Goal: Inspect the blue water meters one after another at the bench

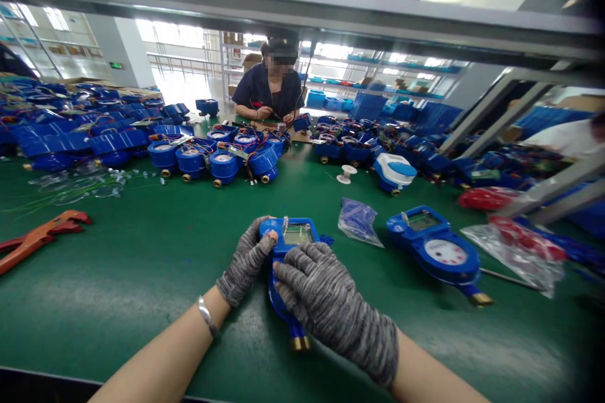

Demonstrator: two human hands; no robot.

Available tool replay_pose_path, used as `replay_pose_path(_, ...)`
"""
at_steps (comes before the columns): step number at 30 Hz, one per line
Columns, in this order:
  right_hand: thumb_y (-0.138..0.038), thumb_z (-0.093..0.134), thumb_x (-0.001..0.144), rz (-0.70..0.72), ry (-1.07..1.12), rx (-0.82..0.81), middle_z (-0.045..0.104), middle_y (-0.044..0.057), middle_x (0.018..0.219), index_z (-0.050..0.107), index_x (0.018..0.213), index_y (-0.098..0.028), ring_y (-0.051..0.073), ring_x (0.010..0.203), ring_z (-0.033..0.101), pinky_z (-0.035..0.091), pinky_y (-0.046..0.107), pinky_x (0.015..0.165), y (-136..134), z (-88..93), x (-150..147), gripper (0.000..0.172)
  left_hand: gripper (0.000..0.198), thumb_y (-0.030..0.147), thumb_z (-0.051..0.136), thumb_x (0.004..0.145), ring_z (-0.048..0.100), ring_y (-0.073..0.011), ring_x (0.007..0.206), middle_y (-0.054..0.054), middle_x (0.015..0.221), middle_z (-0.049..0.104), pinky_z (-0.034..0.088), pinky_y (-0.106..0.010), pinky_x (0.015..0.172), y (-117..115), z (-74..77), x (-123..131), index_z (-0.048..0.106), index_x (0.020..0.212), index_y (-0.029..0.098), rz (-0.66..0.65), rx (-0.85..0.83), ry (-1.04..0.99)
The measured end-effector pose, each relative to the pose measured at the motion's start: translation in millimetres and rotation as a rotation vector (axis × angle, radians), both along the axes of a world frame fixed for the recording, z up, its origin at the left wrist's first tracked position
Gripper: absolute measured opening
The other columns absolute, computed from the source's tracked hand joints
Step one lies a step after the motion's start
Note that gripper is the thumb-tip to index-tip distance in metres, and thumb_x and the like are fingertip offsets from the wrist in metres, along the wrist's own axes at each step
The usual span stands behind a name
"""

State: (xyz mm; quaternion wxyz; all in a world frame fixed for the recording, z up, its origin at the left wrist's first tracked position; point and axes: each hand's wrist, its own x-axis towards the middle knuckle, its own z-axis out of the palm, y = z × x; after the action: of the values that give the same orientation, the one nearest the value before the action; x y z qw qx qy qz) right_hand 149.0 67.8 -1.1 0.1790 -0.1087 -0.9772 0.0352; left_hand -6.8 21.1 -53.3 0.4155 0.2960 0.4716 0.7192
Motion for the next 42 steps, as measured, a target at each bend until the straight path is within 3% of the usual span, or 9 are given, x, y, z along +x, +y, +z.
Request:
replay_pose_path(6,-0.03,0.053,0.089,-0.013,0.282,-0.283,0.069,0.007,0.099,0.069,0.098,-0.024,0.023,0.09,0.061,0.048,0.038,0.084,13.7,-5.3,4.8,0.019,0.047,0.04,0.077,0.074,0.065,-0.0239,0.094,-0.005,0.106,0.067,0.052,-0.04,0.089,-1.9,8.8,9.1,0.055,0.113,0.025,-0.066,-0.01,-0.063)
replay_pose_path(9,-0.03,0.049,0.089,-0.419,0.503,-0.425,0.069,0.01,0.096,0.066,0.094,-0.021,0.023,0.09,0.062,0.049,0.038,0.083,62.6,-19.7,30.6,0.021,0.048,0.039,0.074,0.078,0.064,-0.0281,0.103,-0.01,0.114,0.066,0.051,-0.045,0.094,-1.0,14.4,8.6,0.055,0.118,0.023,-0.218,-0.041,-0.137)
replay_pose_path(12,-0.022,0.047,0.085,-0.707,0.328,-0.422,0.068,0.011,0.089,0.065,0.086,-0.017,0.024,0.083,0.063,0.048,0.04,0.083,110.1,-47.2,54.8,0.019,0.051,0.039,0.073,0.08,0.063,-0.0315,0.108,-0.014,0.121,0.064,0.049,-0.049,0.097,0.2,15.3,5.5,0.054,0.124,0.019,-0.281,-0.06,-0.121)
replay_pose_path(18,-0.02,0.047,0.085,-0.703,0.08,-0.407,0.068,0.01,0.098,0.067,0.095,-0.015,0.022,0.091,0.061,0.046,0.032,0.083,129.9,-95.4,59.2,0.022,0.061,0.036,0.07,0.083,0.061,-0.0319,0.114,-0.012,0.128,0.061,0.048,-0.051,0.1,3.1,4.3,1.8,0.045,0.138,0.024,-0.273,-0.043,-0.153)
replay_pose_path(23,-0.02,0.047,0.089,-0.667,0.095,-0.335,0.068,0.009,0.099,0.068,0.096,-0.018,0.019,0.092,0.061,0.043,0.028,0.08,128.7,-103.7,56.8,0.022,0.066,0.046,0.069,0.081,0.059,-0.0353,0.116,-0.013,0.127,0.061,0.047,-0.054,0.101,-4.4,24.7,-3.4,0.046,0.138,0.023,-0.315,-0.123,-0.104)
replay_pose_path(26,-0.023,0.049,0.089,-0.697,0.078,-0.313,0.068,0.009,0.098,0.068,0.096,-0.018,0.019,0.09,0.06,0.041,0.027,0.078,133.1,-104.3,54.0,0.021,0.078,0.051,0.077,0.07,0.052,-0.0375,0.124,-0.013,0.132,0.057,0.041,-0.055,0.106,-23.8,32.4,1.3,0.047,0.137,0.025,-0.155,-0.248,0.138)
replay_pose_path(30,-0.022,0.051,0.087,-0.772,0.025,-0.302,0.067,0.01,0.096,0.067,0.095,-0.015,0.018,0.088,0.058,0.04,0.026,0.078,138.8,-103.8,47.7,0.019,0.103,0.053,0.08,0.063,0.046,-0.0397,0.129,-0.013,0.142,0.047,0.035,-0.06,0.108,-52.6,7.7,33.8,0.026,0.148,0.031,0.102,-0.394,0.497)
replay_pose_path(34,-0.023,0.05,0.087,-0.766,-0.011,-0.281,0.066,0.009,0.089,0.066,0.091,-0.015,0.017,0.081,0.057,0.038,0.025,0.073,136.4,-103.8,55.4,0.018,0.102,0.046,0.079,0.065,0.043,-0.0366,0.131,-0.012,0.148,0.038,0.032,-0.055,0.112,-59.1,-15.5,56.0,0.024,0.149,0.028,0.232,-0.374,0.694)
replay_pose_path(42,-0.024,0.05,0.088,-0.679,-0.089,-0.176,0.065,0.008,0.09,0.066,0.088,-0.017,0.016,0.077,0.056,0.036,0.025,0.067,132.3,-105.0,73.0,0.018,0.061,0.051,0.073,0.072,0.048,-0.033,0.126,-0.008,0.137,0.051,0.047,-0.038,0.101,-48.1,18.5,3.7,0.053,0.125,0.026,-0.043,-0.249,0.461)
